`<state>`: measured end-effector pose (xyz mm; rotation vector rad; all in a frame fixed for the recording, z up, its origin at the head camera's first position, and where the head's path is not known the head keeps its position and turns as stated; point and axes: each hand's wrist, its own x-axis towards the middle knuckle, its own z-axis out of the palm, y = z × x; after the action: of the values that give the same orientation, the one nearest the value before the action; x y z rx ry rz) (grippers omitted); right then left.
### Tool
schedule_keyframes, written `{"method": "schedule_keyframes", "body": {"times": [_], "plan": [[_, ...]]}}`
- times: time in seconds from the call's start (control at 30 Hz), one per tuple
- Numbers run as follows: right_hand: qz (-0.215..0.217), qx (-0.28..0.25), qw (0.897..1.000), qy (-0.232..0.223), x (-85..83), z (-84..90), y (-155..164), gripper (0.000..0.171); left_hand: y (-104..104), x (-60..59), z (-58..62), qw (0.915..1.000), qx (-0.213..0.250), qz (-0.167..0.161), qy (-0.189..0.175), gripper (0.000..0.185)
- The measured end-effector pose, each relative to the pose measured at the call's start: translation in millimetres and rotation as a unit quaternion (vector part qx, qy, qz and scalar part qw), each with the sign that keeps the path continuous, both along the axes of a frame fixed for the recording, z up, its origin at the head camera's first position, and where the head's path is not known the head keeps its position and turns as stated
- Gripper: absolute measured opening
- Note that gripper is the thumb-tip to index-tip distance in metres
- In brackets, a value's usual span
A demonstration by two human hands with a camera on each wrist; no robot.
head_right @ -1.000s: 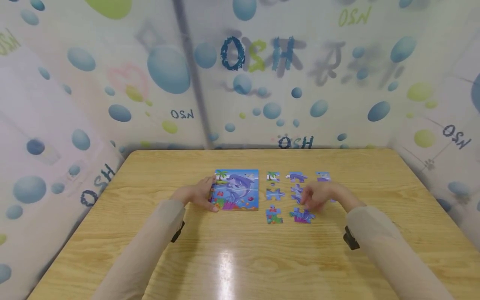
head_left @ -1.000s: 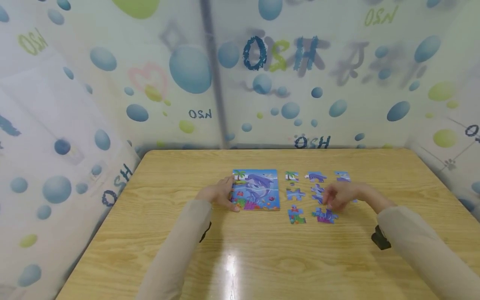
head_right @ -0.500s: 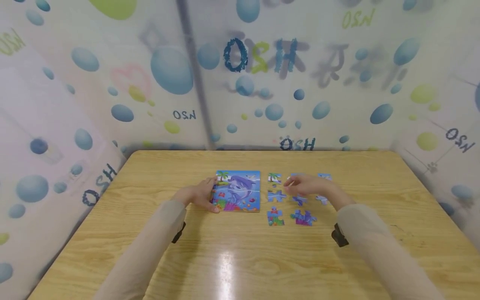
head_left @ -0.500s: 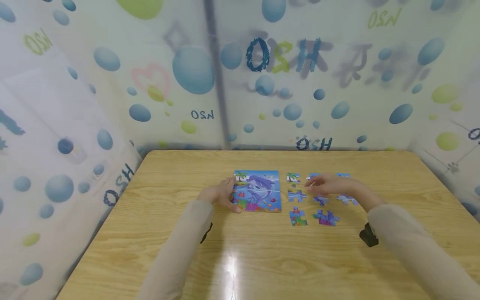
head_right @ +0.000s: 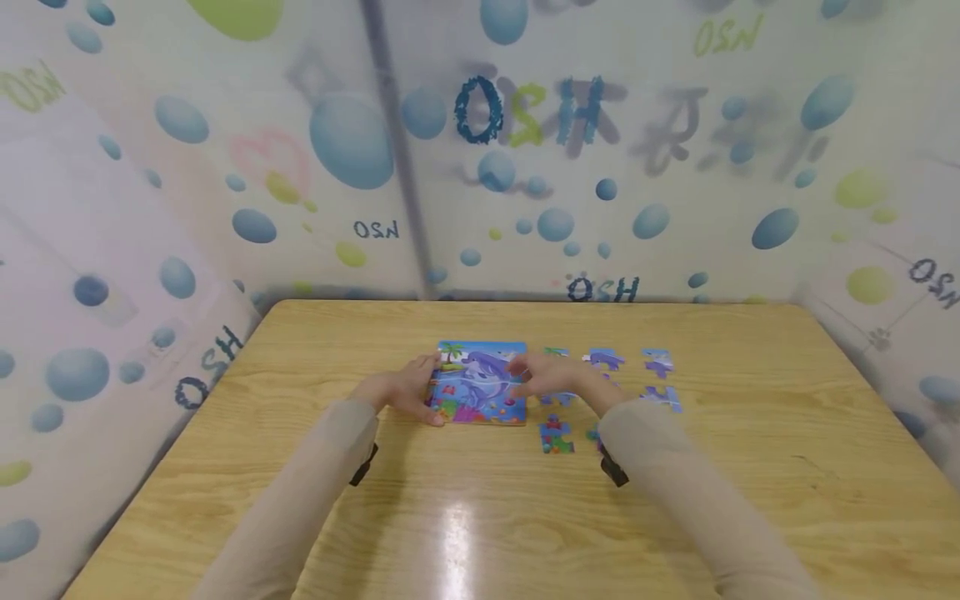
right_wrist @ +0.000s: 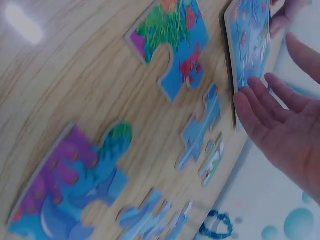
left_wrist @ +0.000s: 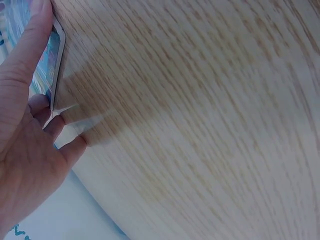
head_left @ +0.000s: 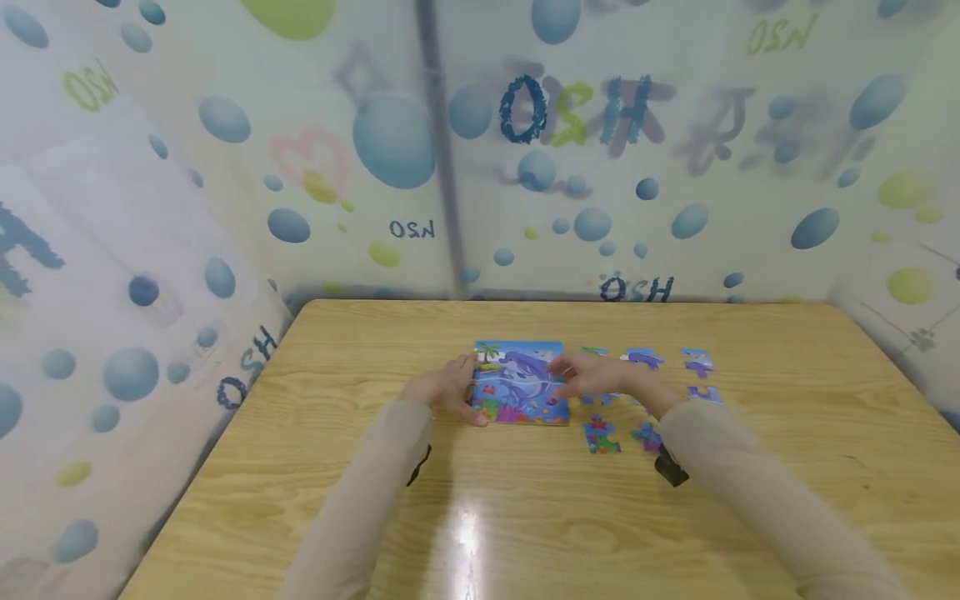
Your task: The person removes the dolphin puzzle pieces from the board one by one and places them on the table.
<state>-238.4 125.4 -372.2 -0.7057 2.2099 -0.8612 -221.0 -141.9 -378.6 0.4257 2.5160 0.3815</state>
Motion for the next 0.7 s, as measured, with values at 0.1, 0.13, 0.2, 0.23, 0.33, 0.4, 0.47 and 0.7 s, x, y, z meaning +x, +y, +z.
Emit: {"method": "schedule_keyframes", "body": {"times": [0.1,0.13,0.2,0.23,0.33,0.4,0.47,0.7], "plan": [[0.004,0.027,0.999,0.035,0.2,-3.9,-10.9,0.061,2.3,0.7,-0.3,1.0,-0.007,0.003,0.002,0.113],[0.008,0.034,0.998,0.05,0.4,-4.6,-13.9,0.062,2.8,0.8,-0.3,1.0,-0.008,0.005,0.002,0.113],[0.021,0.05,0.995,0.087,0.5,-6.3,-19.3,0.062,3.3,0.9,-0.1,0.9999,-0.01,0.006,0.004,0.113],[0.027,0.059,0.992,0.105,0.6,-6.9,-22.2,0.062,3.3,0.6,-0.2,0.9999,-0.011,0.007,0.004,0.113],[0.032,0.079,0.986,0.141,1.0,-7.7,-29.5,0.059,3.1,-0.3,-0.3,0.9999,-0.007,0.008,0.003,0.114],[0.028,0.09,0.985,0.146,1.3,-6.9,-33.1,0.059,2.8,-1.3,-0.8,0.9999,-0.008,0.009,0.003,0.115],[0.023,0.097,0.985,0.144,1.7,-5.9,-35.7,0.058,2.5,-1.6,-1.3,0.9999,-0.012,0.009,0.004,0.115],[0.005,0.117,0.985,0.126,0.2,-5.7,-40.6,0.055,0.7,-1.2,-1.7,0.9998,-0.018,0.01,0.004,0.115]]}}
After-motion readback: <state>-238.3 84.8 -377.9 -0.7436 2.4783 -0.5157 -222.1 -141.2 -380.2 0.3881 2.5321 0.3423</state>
